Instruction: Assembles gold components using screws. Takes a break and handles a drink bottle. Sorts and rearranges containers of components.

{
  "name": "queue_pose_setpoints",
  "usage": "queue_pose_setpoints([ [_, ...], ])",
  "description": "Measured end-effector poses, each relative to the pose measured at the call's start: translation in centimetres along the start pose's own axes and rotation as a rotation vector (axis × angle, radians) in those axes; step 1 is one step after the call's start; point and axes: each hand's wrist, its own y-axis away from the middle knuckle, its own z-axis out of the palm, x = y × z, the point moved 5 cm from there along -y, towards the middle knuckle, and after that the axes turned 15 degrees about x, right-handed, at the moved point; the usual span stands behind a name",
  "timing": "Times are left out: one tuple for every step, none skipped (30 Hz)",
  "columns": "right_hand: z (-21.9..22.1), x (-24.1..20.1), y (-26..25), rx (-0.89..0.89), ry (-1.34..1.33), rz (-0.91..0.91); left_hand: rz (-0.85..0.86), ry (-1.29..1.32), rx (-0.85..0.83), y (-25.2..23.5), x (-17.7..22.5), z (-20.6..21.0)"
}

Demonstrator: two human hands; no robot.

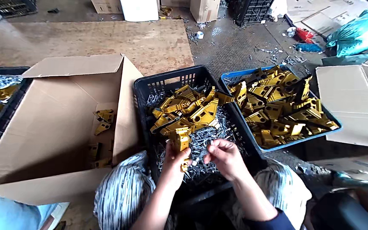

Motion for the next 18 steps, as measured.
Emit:
queue_pose_setpoints([
  [0.5,0.2,0.5,0.028,-0.05,0.012,-0.037,0.029,-0.02,0.1,-0.5,0.2],
  [0.8,0.6,0.8,0.066,-0.044,-0.022,-0.066,0.039,-0.051,0.2,-0.8,0.4],
  [0.8,0.9,0.9,0.094,0.0,-0.086,-0.085,0.039,-0.084,0.4,-1.0,0.4],
  [0.8,1.0,0.9,0.101,0.063,-0.162,-0.089,0.031,-0.109,0.5,-1.1,0.3],
  [0.7,1.1,0.9,0.081,0.121,-0.236,-0.075,0.007,-0.132,0.6,-1.1,0.2],
  [0.7,1.0,1.1,0.042,0.157,-0.307,-0.044,-0.041,-0.154,0.6,-1.0,0.1],
  [0.8,0.8,1.3,-0.006,0.188,-0.4,-0.007,-0.097,-0.18,0.7,-0.9,0.0],
  [0.8,0.7,1.6,-0.046,0.234,-0.515,0.032,-0.143,-0.205,0.8,-0.8,-0.1],
  [0.9,0.7,1.8,-0.061,0.287,-0.632,0.066,-0.17,-0.226,0.9,-0.8,-0.1],
  [1.0,0.8,1.9,-0.052,0.331,-0.721,0.094,-0.189,-0.241,1.0,-0.7,-0.2],
  [1.1,1.0,1.9,-0.04,0.362,-0.775,0.108,-0.204,-0.246,1.1,-0.7,-0.2],
  [1.3,1.4,1.8,-0.031,0.388,-0.802,0.107,-0.219,-0.247,1.1,-0.7,-0.3],
  [1.4,1.8,1.8,-0.03,0.418,-0.806,0.097,-0.242,-0.244,1.2,-0.8,-0.5],
  [1.5,2.3,1.7,-0.036,0.447,-0.801,0.08,-0.265,-0.246,1.2,-0.9,-0.7],
  [1.5,2.6,1.6,-0.043,0.47,-0.793,0.064,-0.28,-0.249,1.3,-0.9,-0.9],
  [1.5,2.9,1.6,-0.062,0.478,-0.768,0.057,-0.294,-0.252,1.3,-0.8,-1.1],
  [1.5,3.1,1.4,-0.107,0.458,-0.702,0.059,-0.309,-0.251,1.3,-0.6,-1.2],
  [1.6,3.1,1.2,-0.166,0.417,-0.62,0.066,-0.329,-0.245,1.2,-0.5,-1.2],
])
